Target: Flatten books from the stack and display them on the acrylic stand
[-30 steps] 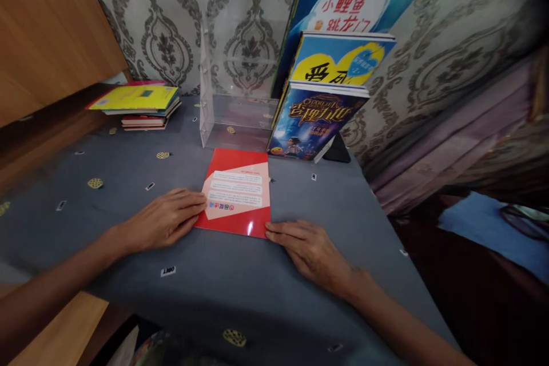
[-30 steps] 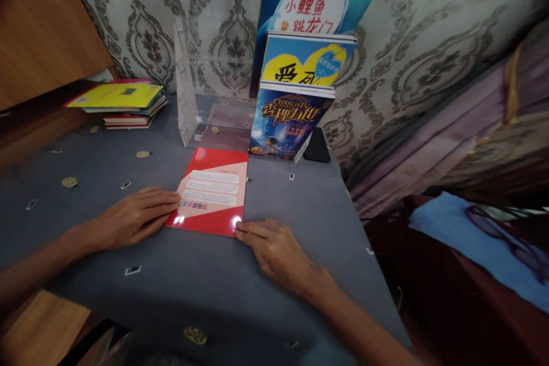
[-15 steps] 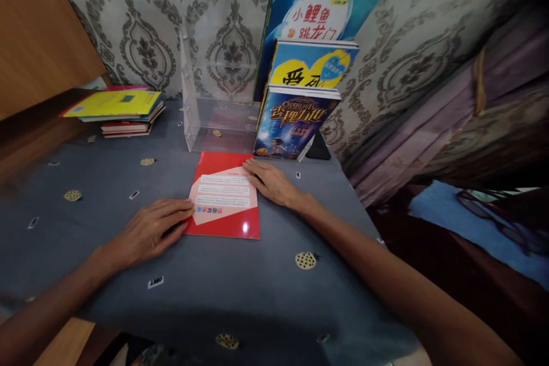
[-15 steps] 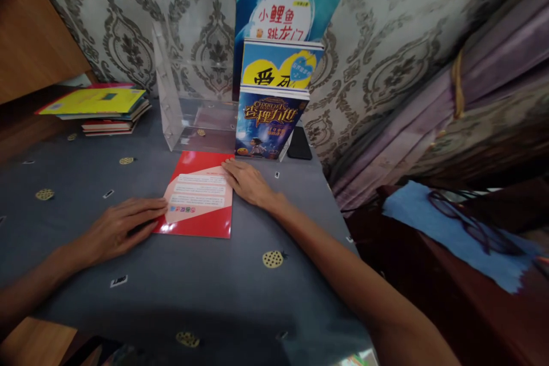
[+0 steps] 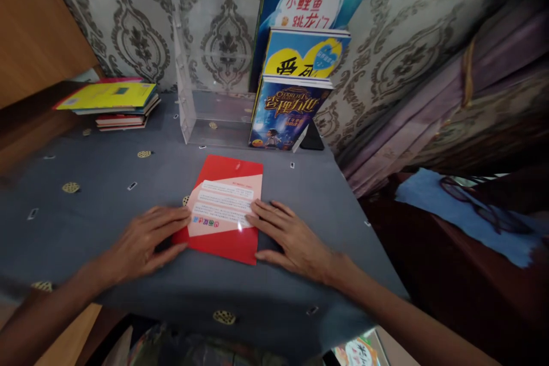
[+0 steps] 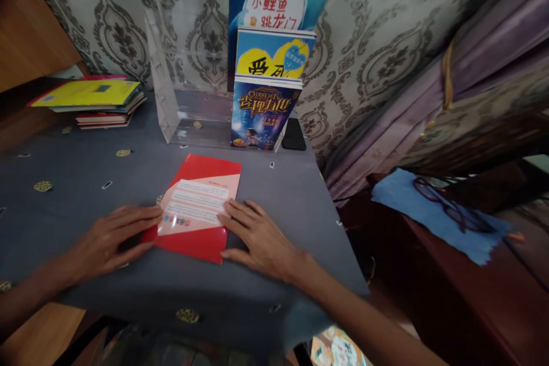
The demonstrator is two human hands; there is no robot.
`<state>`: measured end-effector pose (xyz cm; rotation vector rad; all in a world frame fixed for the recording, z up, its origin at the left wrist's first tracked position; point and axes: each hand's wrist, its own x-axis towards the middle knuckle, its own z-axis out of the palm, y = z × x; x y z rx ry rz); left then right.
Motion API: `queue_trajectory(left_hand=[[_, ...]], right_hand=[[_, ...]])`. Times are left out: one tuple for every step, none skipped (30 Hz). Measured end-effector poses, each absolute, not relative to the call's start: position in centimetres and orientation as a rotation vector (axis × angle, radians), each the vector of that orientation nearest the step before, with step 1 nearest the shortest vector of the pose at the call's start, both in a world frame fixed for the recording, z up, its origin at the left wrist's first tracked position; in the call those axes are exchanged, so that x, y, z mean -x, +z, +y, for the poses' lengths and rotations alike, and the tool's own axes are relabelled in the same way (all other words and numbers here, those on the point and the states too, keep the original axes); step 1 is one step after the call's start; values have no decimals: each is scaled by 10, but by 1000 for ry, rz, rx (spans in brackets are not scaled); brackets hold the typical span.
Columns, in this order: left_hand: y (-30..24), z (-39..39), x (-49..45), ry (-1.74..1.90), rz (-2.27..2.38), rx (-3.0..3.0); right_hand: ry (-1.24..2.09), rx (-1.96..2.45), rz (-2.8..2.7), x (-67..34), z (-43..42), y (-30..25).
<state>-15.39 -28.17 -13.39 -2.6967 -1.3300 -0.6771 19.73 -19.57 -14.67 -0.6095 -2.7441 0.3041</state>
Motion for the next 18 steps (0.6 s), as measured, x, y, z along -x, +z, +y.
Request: queue_trajectory(left_hand=[[-134, -291, 153, -650, -1319, 2698], [-134, -300, 152, -622, -1303, 2703], [-135, -310, 152, -589, -1284, 2710], [-135, -319, 151, -554, -1267, 2715], [-135, -328, 149, -522, -1246, 2714], [-136, -336, 148, -479, -1221, 2716], [-136, -343, 146, -435, -1194, 2714], [-136, -350, 144, -403, -1167, 2705], [-136, -355, 142, -380, -1140, 2695], [-135, -359, 140, -363, -1114, 2687], [-134, -362, 138, -349, -1091, 2685], [-133, -364, 137, -339, -1071, 2688], [-130, -365, 137, -342, -1052, 2697], [-126, -365, 137, -354, -1045, 2707], [-122, -365, 137, -389, -1058, 2714], [-117, -363, 139, -455, -1091, 2715], [-110, -361, 140, -548, -1147, 2712], [-103, -357, 142, -667, -1224, 2708]], right_hand=[[308, 603, -2754, -201, -203, -146], [310, 592, -2763, -204, -212, -146], [308, 579, -2773, -208, -220, -145], [303, 564, -2784, -210, -228, -144], [294, 551, -2796, -213, -237, -143], [282, 544, -2807, -215, -245, -143], [265, 543, -2813, -216, -254, -143], [245, 553, -2808, -217, -261, -144], [222, 568, -2784, -217, -268, -145], [198, 579, -2746, -216, -274, -147], [177, 587, -2699, -216, -278, -149], [159, 588, -2651, -215, -281, -151], [147, 578, -2608, -215, -282, -152], [143, 559, -2578, -215, -281, -151], [148, 527, -2556, -215, -278, -148], [164, 489, -2542, -215, -275, -144], [190, 453, -2526, -215, -270, -138], [224, 417, -2505, -214, -265, -131]])
